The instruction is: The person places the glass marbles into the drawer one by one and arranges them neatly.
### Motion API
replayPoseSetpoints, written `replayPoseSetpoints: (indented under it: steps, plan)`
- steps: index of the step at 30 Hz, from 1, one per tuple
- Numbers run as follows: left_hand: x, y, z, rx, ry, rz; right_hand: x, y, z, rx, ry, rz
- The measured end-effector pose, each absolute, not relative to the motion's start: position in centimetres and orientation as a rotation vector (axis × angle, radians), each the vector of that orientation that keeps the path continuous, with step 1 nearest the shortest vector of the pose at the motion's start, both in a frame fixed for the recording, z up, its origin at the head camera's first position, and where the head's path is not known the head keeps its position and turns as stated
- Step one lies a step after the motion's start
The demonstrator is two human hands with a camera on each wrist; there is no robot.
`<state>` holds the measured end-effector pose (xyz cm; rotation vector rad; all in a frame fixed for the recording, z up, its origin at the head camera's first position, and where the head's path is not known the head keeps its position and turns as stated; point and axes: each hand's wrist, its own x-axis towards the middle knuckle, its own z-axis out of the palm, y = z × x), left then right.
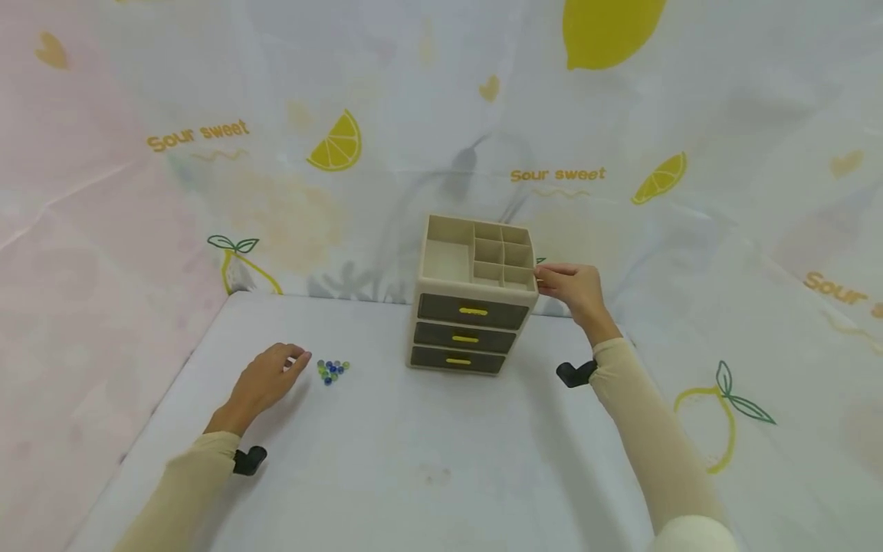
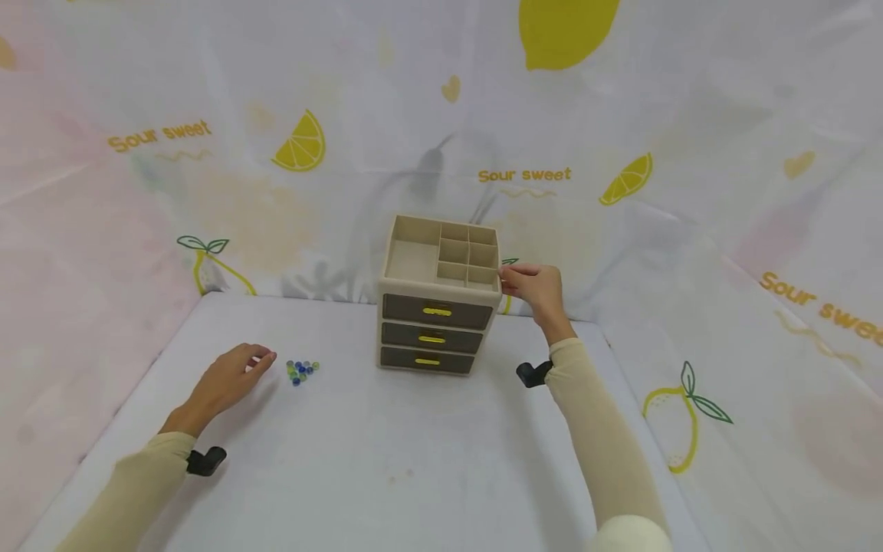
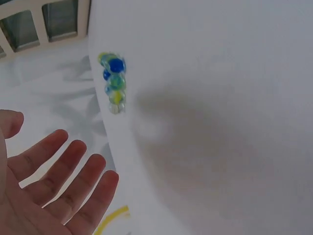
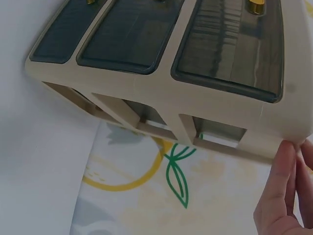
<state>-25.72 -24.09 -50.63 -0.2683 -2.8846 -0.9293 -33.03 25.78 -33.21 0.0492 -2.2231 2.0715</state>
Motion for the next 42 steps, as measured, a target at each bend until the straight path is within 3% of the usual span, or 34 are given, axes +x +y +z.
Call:
replayPoseSetpoints:
  steps: [30,42]
  plan:
    - [-26.8,-11.8,-47.8,-0.6,-2.731,-1.363,-33.6,25.7,-32.4,-0.083,-2.279,2.095]
    - [-26.3,-11.4,-48.6,-0.562,-2.773,-1.397,-33.1,25.6,-33.1,-0.016,-2.277,2.018]
